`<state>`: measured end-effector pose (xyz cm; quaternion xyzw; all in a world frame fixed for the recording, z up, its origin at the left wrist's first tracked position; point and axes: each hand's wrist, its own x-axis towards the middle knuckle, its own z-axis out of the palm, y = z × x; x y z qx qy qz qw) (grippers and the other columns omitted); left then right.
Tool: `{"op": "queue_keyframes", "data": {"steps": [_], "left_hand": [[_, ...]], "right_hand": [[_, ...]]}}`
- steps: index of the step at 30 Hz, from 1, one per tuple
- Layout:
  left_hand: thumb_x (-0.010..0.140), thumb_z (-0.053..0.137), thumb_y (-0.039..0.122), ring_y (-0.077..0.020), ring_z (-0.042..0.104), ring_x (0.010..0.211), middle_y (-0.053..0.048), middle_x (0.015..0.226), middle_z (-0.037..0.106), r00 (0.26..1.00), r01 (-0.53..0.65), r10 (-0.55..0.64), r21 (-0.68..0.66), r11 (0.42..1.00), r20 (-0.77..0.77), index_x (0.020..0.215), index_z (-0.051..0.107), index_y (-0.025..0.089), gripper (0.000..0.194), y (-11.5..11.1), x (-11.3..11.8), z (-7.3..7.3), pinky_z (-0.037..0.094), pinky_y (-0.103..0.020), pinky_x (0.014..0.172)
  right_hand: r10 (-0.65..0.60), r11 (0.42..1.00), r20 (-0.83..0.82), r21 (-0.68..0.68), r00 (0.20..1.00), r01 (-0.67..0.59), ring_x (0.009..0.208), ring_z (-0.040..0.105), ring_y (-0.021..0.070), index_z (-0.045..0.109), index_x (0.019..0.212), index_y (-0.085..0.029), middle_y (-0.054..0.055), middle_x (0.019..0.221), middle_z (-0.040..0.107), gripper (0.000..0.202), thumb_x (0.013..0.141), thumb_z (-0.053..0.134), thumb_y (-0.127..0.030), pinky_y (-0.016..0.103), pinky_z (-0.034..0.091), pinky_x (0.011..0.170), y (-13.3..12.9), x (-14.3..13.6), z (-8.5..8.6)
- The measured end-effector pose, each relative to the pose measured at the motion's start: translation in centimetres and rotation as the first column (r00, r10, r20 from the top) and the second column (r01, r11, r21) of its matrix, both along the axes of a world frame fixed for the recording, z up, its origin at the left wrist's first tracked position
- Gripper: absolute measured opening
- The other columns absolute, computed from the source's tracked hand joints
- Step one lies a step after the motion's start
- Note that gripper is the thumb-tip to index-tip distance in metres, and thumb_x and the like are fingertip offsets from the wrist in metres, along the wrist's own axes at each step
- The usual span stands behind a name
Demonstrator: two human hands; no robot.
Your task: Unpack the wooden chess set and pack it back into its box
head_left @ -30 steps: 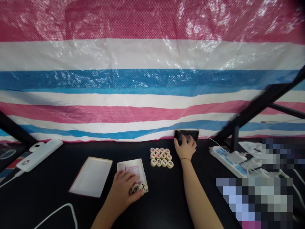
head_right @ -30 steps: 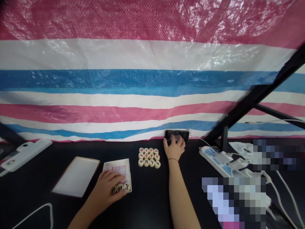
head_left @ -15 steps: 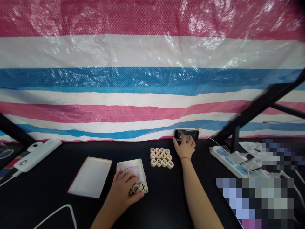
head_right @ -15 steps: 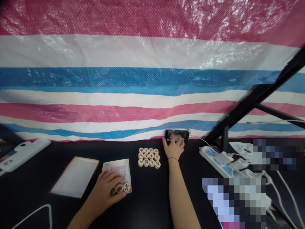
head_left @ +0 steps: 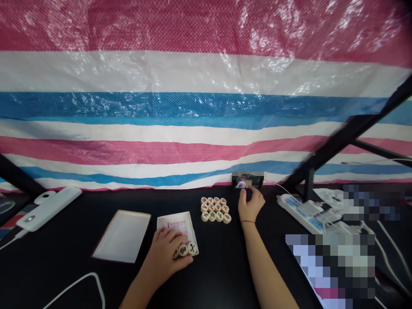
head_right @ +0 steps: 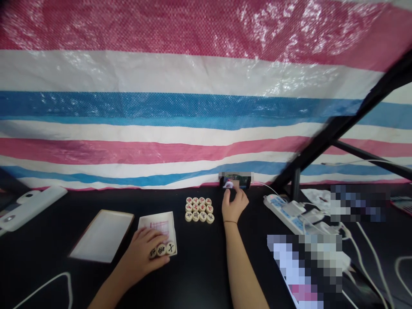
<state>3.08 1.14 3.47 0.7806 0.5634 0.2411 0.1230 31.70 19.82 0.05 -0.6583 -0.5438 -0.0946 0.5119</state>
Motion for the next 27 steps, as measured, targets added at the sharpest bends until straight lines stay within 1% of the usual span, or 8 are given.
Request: {"op": "queue_keyframes", "data": {"steps": [5, 8, 10, 14, 16, 20, 23, 27], "left_hand": [[0.075, 0.069, 0.04, -0.0241, 0.059, 0.098, -0.002, 0.101, 0.067, 0.998, 0.048, -0.048, 0.005, 0.999, 0.046, 0.101, 0.066, 0.028, 0.029, 0.0, -0.3, 0.9, 0.04, -0.044, 0.099], [0.082, 0.062, 0.037, -0.0235, 0.058, 0.102, -0.005, 0.107, 0.065, 0.996, 0.036, -0.038, 0.024, 0.999, 0.075, 0.105, 0.066, 0.026, 0.026, 0.1, -1.0, 1.5, 0.046, -0.039, 0.093], [0.089, 0.051, 0.033, -0.0224, 0.058, 0.102, -0.006, 0.108, 0.065, 0.997, -0.022, 0.017, 0.051, 0.998, 0.081, 0.108, 0.065, 0.024, 0.025, 0.2, -1.8, 1.5, 0.047, -0.037, 0.091], [0.09, 0.042, 0.023, -0.0236, 0.059, 0.095, -0.007, 0.102, 0.066, 0.989, -0.148, 0.144, 0.122, 0.981, 0.04, 0.104, 0.066, 0.022, 0.028, 0.6, -3.6, 0.9, 0.048, -0.04, 0.087], [0.089, 0.04, 0.019, -0.0235, 0.059, 0.092, -0.008, 0.099, 0.067, 0.985, -0.171, 0.167, 0.135, 0.976, 0.044, 0.102, 0.067, 0.021, 0.029, 0.8, -4.3, 0.4, 0.049, -0.04, 0.085], [0.088, 0.038, 0.015, -0.0222, 0.06, 0.09, -0.007, 0.097, 0.067, 0.98, -0.188, 0.176, 0.15, 0.97, 0.095, 0.103, 0.065, 0.02, 0.032, 1.1, -4.9, -0.4, 0.049, -0.039, 0.084], [0.088, 0.038, 0.016, -0.022, 0.06, 0.089, -0.007, 0.095, 0.067, 0.977, -0.192, 0.175, 0.148, 0.97, 0.123, 0.101, 0.066, 0.02, 0.031, 1.2, -5.0, -0.7, 0.049, -0.039, 0.084], [0.089, 0.039, 0.017, -0.0221, 0.059, 0.089, -0.008, 0.095, 0.067, 0.977, -0.185, 0.167, 0.138, 0.973, 0.131, 0.1, 0.066, 0.018, 0.029, 1.2, -5.0, -0.8, 0.049, -0.04, 0.084]], "right_hand": [[0.12, 0.993, -0.151, 0.029, 0.981, -0.117, 0.091, 0.055, 0.0249, 0.059, 0.098, -0.014, 0.013, 0.095, 0.061, 0.033, 0.088, 0.042, -0.041, 0.038, 0.044, 0.08, -5.7, -2.1, 1.2], [0.296, 0.955, -0.135, 0.053, 0.946, -0.291, 0.084, 0.056, 0.0217, 0.059, 0.09, -0.018, 0.009, 0.088, 0.061, 0.022, 0.089, 0.044, -0.035, 0.034, 0.045, 0.074, -9.5, -4.7, 2.3], [0.502, 0.865, -0.109, 0.042, 0.858, -0.5, 0.078, 0.057, 0.0191, 0.059, 0.088, -0.02, 0.006, 0.083, 0.062, 0.016, 0.089, 0.045, -0.027, 0.032, 0.046, 0.071, -11.7, -6.9, 3.2], [0.843, 0.533, 0.022, -0.166, 0.538, -0.829, 0.076, 0.056, 0.0176, 0.062, 0.085, -0.021, 0.003, 0.078, 0.064, 0.016, 0.085, 0.046, -0.017, 0.032, 0.044, 0.073, -14.8, -11.5, 5.0], [0.894, 0.443, 0.096, -0.335, 0.438, -0.832, 0.081, 0.055, 0.019, 0.063, 0.086, -0.021, 0.003, 0.08, 0.065, 0.012, 0.082, 0.052, -0.019, 0.033, 0.041, 0.076, -15.7, -13.5, 5.8], [0.919, 0.389, 0.194, -0.594, 0.344, -0.704, 0.097, 0.051, 0.024, 0.064, 0.087, -0.02, 0.004, 0.088, 0.067, 0.021, 0.076, 0.064, -0.038, 0.038, 0.035, 0.085, -16.2, -16.3, 6.4], [0.934, 0.353, 0.214, -0.666, 0.286, -0.657, 0.099, 0.05, 0.0235, 0.065, 0.081, -0.019, 0.004, 0.088, 0.068, 0.024, 0.078, 0.061, -0.043, 0.039, 0.031, 0.088, -16.2, -17.2, 6.1], [0.935, 0.352, 0.21, -0.659, 0.286, -0.665, 0.097, 0.05, 0.021, 0.065, 0.08, -0.019, 0.002, 0.087, 0.068, 0.022, 0.079, 0.06, -0.04, 0.037, 0.031, 0.086, -16.2, -17.2, 5.9]]}}
